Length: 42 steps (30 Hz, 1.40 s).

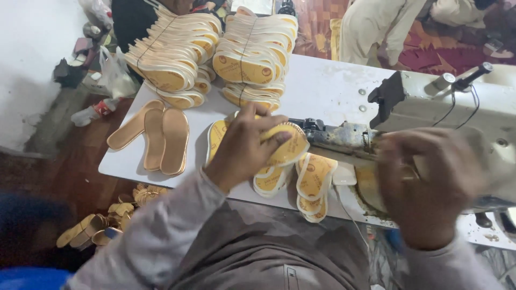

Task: A worker in a shoe production facility organizes stacks of shoe insoles and then uses an industrial sewing machine to stitch around the perimeter of each insole.

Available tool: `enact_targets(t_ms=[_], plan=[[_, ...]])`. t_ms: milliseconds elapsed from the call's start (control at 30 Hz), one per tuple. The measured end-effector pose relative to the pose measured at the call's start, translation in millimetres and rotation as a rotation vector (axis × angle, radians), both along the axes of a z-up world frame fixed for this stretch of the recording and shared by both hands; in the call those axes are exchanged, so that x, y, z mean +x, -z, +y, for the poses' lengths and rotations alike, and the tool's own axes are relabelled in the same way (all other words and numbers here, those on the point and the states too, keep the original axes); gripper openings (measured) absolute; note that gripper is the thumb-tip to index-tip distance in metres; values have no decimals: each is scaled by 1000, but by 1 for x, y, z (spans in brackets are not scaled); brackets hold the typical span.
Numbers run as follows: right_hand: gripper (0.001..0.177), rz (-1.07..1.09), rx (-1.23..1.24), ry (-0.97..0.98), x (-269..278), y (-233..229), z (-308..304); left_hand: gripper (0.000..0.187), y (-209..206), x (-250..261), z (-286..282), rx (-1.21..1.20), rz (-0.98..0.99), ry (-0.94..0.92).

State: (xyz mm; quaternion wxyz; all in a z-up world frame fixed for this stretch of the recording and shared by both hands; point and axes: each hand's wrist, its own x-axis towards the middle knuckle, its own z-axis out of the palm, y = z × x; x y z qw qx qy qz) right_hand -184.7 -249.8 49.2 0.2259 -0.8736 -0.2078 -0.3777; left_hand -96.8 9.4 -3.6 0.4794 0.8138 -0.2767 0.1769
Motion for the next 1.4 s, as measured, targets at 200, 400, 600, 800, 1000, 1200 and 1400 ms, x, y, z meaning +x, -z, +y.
enact_targets(t_ms=[200,400,600,800,1000,1200,1400], plan=[[39,-23,-202,27,38,-45,-70,34,-6,91,3,240,361,373],[74,-33,-544,233,49,-46,-73,35,-14,99,-1,416,514,328],[78,-29,-484,147,50,-39,-75,37,-14,93,-4,366,553,360],[59,-11,-574,85,50,-43,-69,30,-26,91,-17,451,566,301],[56,34,-488,15,53,-39,-72,26,-17,96,-19,499,468,234],[53,271,-290,-159,60,-22,-85,65,-5,60,-17,420,247,52],[52,435,-127,-169,64,-15,-76,44,9,30,-18,300,74,-140]])
